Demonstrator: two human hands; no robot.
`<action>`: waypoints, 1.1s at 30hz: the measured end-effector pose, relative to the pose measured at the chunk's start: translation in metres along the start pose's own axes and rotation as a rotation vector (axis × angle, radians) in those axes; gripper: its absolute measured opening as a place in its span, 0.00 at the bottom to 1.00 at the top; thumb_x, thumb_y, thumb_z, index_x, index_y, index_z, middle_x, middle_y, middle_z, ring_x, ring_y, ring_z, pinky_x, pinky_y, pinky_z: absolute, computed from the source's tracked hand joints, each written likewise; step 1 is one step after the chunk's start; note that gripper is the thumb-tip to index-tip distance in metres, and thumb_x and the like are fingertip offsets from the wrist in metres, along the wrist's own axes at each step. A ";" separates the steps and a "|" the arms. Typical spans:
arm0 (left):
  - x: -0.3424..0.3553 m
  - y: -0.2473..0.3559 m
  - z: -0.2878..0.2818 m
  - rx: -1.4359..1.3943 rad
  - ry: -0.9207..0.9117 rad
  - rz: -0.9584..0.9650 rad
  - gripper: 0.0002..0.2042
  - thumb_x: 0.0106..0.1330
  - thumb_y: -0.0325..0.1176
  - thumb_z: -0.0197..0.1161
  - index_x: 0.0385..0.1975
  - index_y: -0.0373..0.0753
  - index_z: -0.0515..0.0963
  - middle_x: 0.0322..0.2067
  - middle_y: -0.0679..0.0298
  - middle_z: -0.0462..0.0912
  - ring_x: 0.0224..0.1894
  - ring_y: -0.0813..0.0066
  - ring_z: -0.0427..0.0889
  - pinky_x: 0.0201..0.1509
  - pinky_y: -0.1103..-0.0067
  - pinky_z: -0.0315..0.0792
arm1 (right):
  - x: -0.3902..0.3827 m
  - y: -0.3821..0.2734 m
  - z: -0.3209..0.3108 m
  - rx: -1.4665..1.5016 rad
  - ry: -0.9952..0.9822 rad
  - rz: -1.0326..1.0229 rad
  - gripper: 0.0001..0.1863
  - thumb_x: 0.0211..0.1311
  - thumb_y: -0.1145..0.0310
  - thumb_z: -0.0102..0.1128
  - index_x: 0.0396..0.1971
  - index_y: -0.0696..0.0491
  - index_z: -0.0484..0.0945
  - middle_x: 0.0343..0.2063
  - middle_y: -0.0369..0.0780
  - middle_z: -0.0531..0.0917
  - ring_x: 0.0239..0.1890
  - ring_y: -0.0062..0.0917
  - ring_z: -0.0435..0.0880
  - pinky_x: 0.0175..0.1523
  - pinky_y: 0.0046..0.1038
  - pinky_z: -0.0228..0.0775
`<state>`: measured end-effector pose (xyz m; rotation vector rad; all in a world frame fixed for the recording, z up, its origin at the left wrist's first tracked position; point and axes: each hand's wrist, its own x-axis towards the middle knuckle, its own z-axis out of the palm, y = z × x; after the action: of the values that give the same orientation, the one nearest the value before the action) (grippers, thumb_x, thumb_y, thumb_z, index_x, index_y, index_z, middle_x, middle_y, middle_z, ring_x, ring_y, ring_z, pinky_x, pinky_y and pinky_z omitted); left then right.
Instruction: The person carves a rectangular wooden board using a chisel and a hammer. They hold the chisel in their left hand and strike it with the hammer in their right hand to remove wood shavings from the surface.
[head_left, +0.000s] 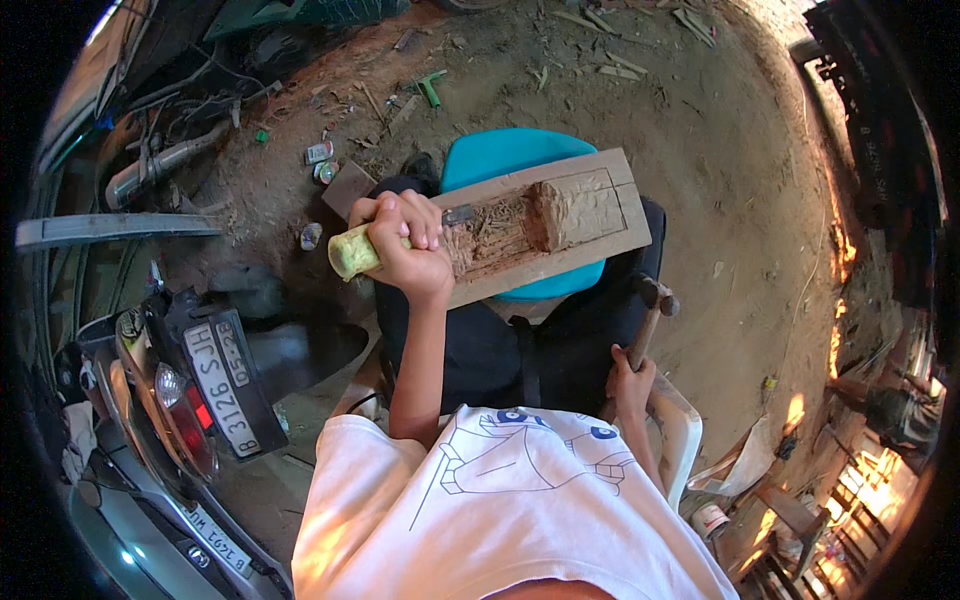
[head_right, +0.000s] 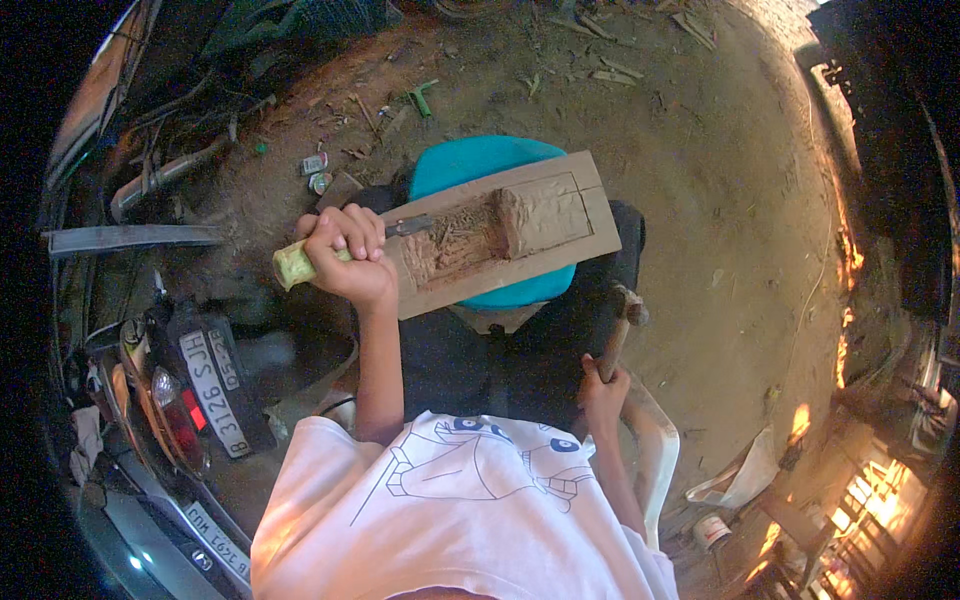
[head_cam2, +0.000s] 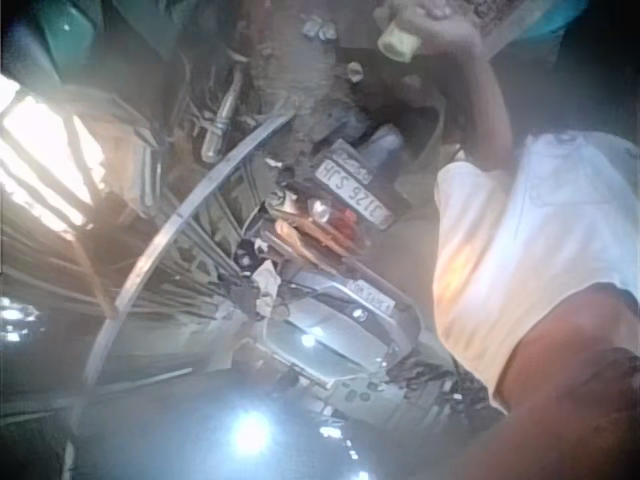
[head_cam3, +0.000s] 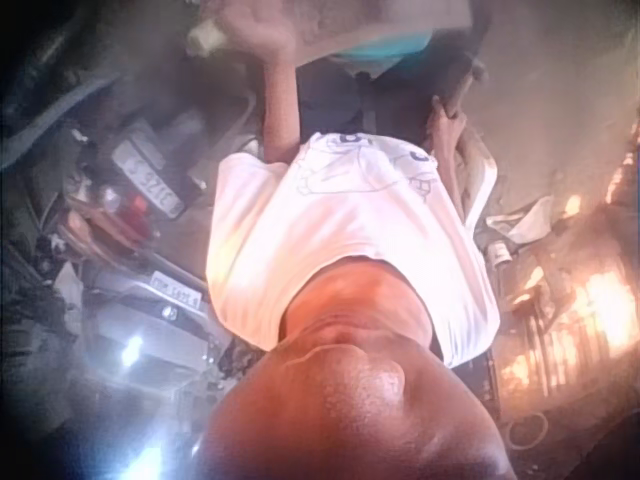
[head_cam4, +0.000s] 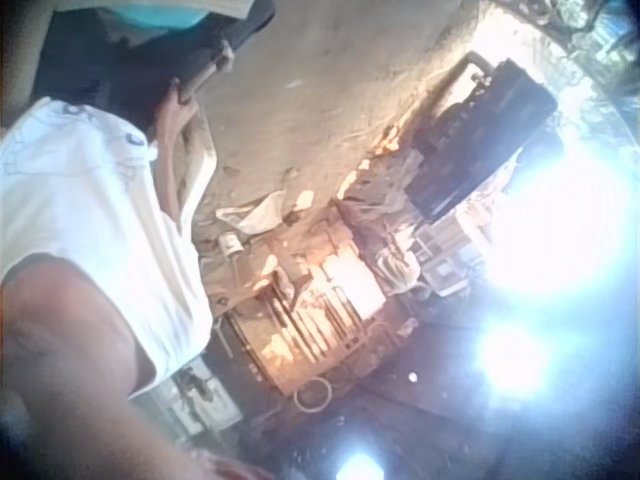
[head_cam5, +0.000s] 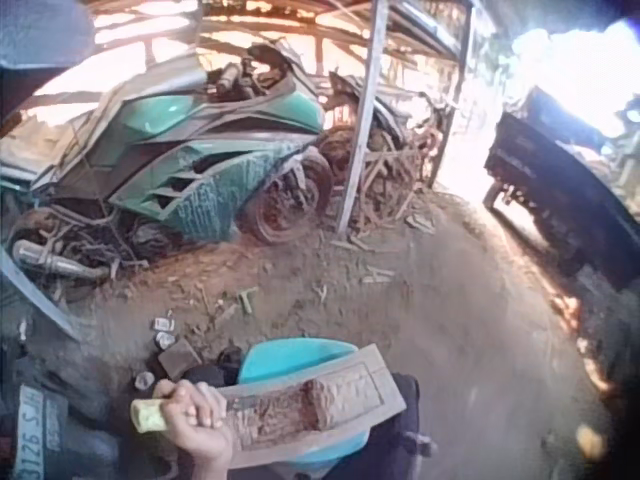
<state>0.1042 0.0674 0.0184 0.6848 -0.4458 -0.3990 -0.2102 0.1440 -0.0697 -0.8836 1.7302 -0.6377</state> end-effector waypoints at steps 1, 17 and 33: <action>-0.002 0.001 -0.001 0.017 -0.003 -0.014 0.12 0.60 0.26 0.48 0.17 0.43 0.56 0.07 0.70 0.55 0.07 0.83 0.53 0.11 0.84 0.50 | -0.003 -0.006 0.003 -0.001 0.014 0.043 0.17 0.57 0.63 0.63 0.16 0.54 0.69 0.08 0.32 0.67 0.08 0.17 0.65 0.13 0.23 0.53; -0.020 -0.013 0.001 0.106 -0.180 -0.180 0.12 0.61 0.22 0.47 0.17 0.41 0.57 0.08 0.69 0.57 0.08 0.83 0.54 0.12 0.83 0.53 | 0.004 -0.008 -0.005 0.139 -0.072 0.172 0.15 0.56 0.62 0.65 0.23 0.54 0.68 0.09 0.32 0.67 0.07 0.17 0.65 0.11 0.22 0.54; 0.005 0.002 -0.035 0.110 -0.314 -0.313 0.05 0.60 0.26 0.51 0.24 0.40 0.63 0.17 0.68 0.66 0.16 0.82 0.63 0.22 0.84 0.62 | 0.003 -0.014 -0.006 0.189 -0.083 0.229 0.14 0.56 0.63 0.63 0.27 0.48 0.65 0.07 0.30 0.63 0.05 0.16 0.59 0.10 0.22 0.50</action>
<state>0.1264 0.0845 -0.0030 0.8055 -0.6640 -0.7886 -0.2125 0.1337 -0.0587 -0.5634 1.6369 -0.5919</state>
